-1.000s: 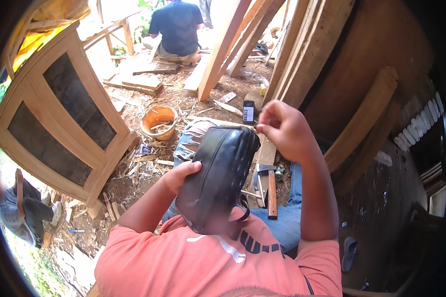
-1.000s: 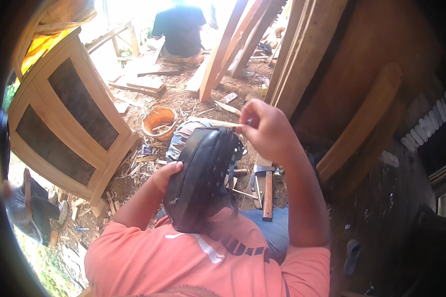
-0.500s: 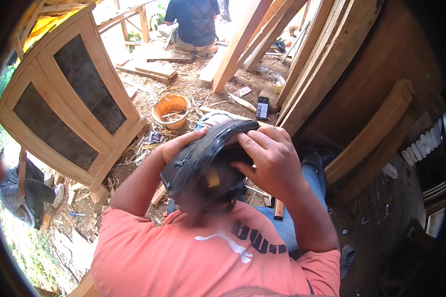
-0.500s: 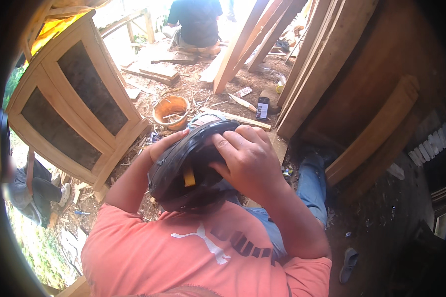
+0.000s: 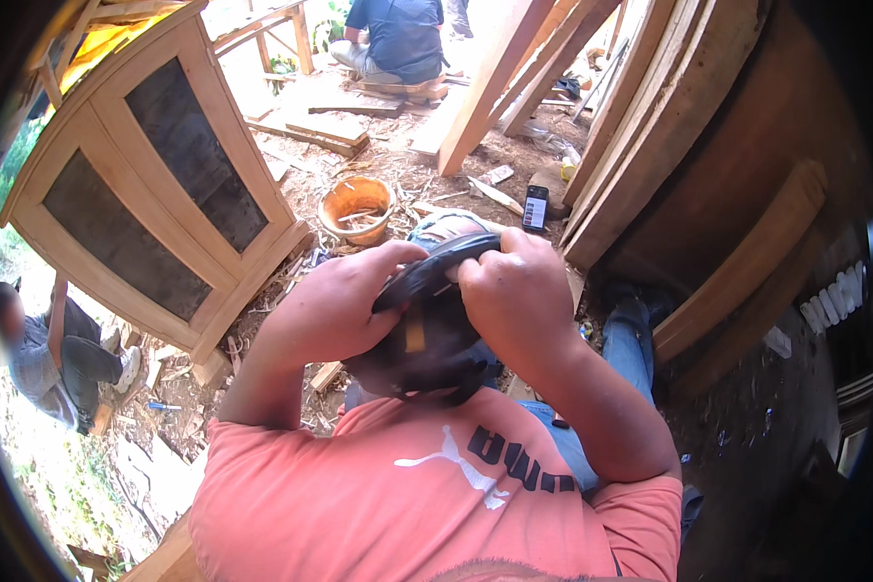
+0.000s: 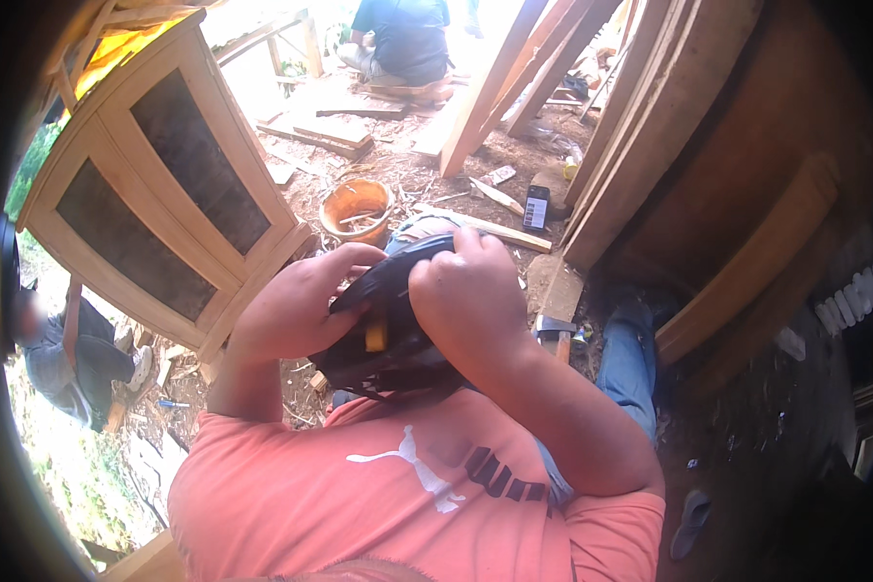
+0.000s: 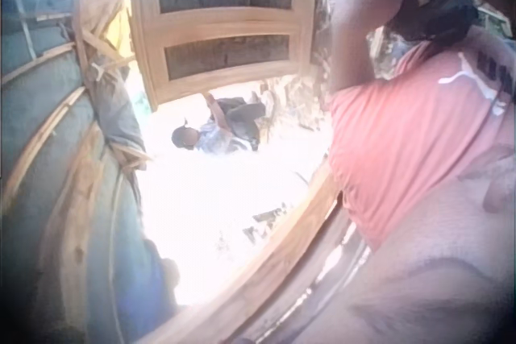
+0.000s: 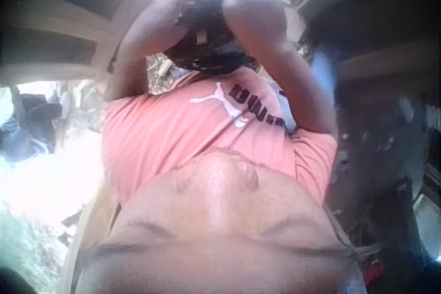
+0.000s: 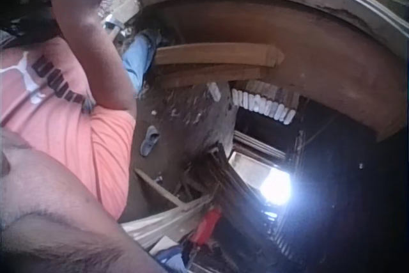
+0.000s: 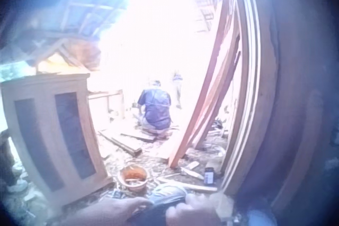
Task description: The person sits on the ground and uses a hammer to drive nails into a wooden frame. They repeatedly pick up nails, position them, and strike them with the hammer. The person briefly pauses to adjust their head-mounted camera before resuming hammering.
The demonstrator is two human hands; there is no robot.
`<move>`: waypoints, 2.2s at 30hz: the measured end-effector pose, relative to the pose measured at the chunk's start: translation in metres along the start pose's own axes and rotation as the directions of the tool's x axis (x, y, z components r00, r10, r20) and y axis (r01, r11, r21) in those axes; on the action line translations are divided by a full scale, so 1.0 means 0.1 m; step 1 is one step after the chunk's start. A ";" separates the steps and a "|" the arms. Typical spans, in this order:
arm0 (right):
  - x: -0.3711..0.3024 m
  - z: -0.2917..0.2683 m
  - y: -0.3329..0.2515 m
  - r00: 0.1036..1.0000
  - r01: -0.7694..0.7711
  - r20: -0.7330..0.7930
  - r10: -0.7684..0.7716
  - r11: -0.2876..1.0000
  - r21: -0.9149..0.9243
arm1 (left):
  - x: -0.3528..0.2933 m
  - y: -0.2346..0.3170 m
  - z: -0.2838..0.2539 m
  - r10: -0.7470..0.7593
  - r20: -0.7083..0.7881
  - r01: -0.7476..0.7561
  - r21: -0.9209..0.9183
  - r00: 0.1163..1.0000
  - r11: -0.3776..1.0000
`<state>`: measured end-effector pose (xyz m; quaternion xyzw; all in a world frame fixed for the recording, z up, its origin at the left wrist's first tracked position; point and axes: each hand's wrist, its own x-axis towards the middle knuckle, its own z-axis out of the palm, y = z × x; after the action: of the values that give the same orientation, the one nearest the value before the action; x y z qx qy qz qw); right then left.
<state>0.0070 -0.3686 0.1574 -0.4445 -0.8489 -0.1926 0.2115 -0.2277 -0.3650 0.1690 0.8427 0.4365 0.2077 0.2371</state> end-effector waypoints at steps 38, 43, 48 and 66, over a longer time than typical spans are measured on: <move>-0.94 0.23 0.20 0.852 -0.141 -0.330 0.407 0.784 0.604 | 0.53 -0.12 0.94 0.059 0.298 0.284 -0.943 0.953 0.176; -1.09 0.22 0.17 0.873 -0.175 -0.258 0.415 0.758 0.628 | 0.47 -0.09 1.09 0.140 0.125 0.048 -0.890 0.982 0.453; -1.13 0.21 0.09 0.847 -0.302 -0.170 0.503 0.721 0.624 | 0.38 0.02 1.19 0.096 0.059 -0.016 -0.768 0.994 0.641; -1.26 0.17 0.35 0.840 -0.387 0.019 0.542 0.574 0.722 | 0.31 0.07 1.27 0.065 0.117 0.036 -0.700 0.991 0.713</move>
<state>0.0978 -0.4262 0.0817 -0.5154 -0.6823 0.1622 0.4924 -0.1359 -0.3709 0.0754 0.7052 0.3020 0.3029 0.5654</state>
